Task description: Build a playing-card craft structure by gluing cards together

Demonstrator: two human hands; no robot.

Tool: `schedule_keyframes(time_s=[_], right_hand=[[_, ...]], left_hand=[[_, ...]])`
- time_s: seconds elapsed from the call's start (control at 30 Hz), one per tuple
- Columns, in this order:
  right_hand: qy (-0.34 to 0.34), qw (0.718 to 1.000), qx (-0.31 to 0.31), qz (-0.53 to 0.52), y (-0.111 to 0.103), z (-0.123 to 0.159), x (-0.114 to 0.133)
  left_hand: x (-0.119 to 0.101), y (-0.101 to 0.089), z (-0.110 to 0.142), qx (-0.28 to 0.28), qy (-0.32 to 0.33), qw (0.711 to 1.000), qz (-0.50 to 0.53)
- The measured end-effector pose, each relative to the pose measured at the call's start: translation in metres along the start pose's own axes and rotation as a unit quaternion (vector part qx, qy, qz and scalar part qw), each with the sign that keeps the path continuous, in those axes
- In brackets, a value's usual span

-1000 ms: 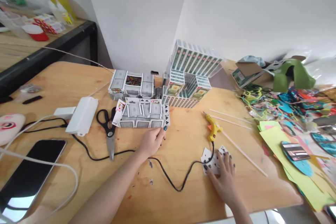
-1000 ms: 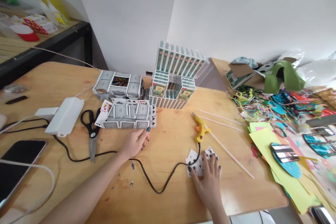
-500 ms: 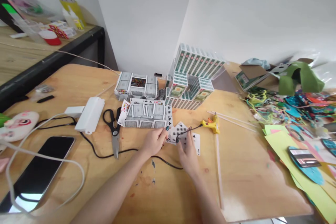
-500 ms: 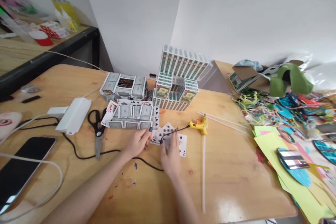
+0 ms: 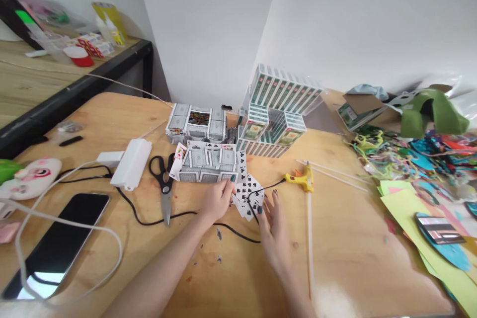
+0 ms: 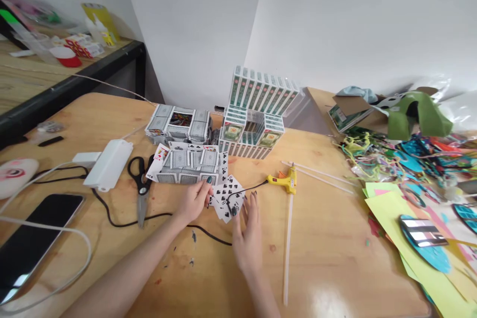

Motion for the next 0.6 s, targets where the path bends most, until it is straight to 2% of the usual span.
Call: schedule_keyframes(time_s=[0.13,0.27,0.37,0.47,0.6], right_hand=[[-0.084,0.993,-0.023,0.077,-0.007,-0.032,0.006],[-0.125,0.977,0.013,0.17,-0.015,-0.06,0.009],[-0.095,0.978,0.027,0.183,-0.024,-0.066,0.006],[-0.042,0.981,0.023,0.189,-0.039,-0.065,-0.01],[-0.06,0.972,-0.008,0.228,-0.065,-0.069,-0.042]], left_hand=[[-0.001,0.0,0.0,0.002,0.007,1.0,0.001],[0.0,0.0,-0.001,0.024,0.007,1.0,-0.015],[0.001,0.0,-0.001,0.037,0.004,0.999,-0.022],[0.0,0.0,-0.002,0.046,0.01,0.998,-0.034],[-0.002,-0.001,-0.001,0.032,0.024,0.998,-0.046]])
Point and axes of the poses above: each hand's wrist, its own z-axis away from the middle knuckle, its own y-axis out of the palm, x = y × z, the point moved 1 cm from there along -z, towards the middle knuckle, and after that the axes turned 14 degrees about y, right-handed, at the moved point
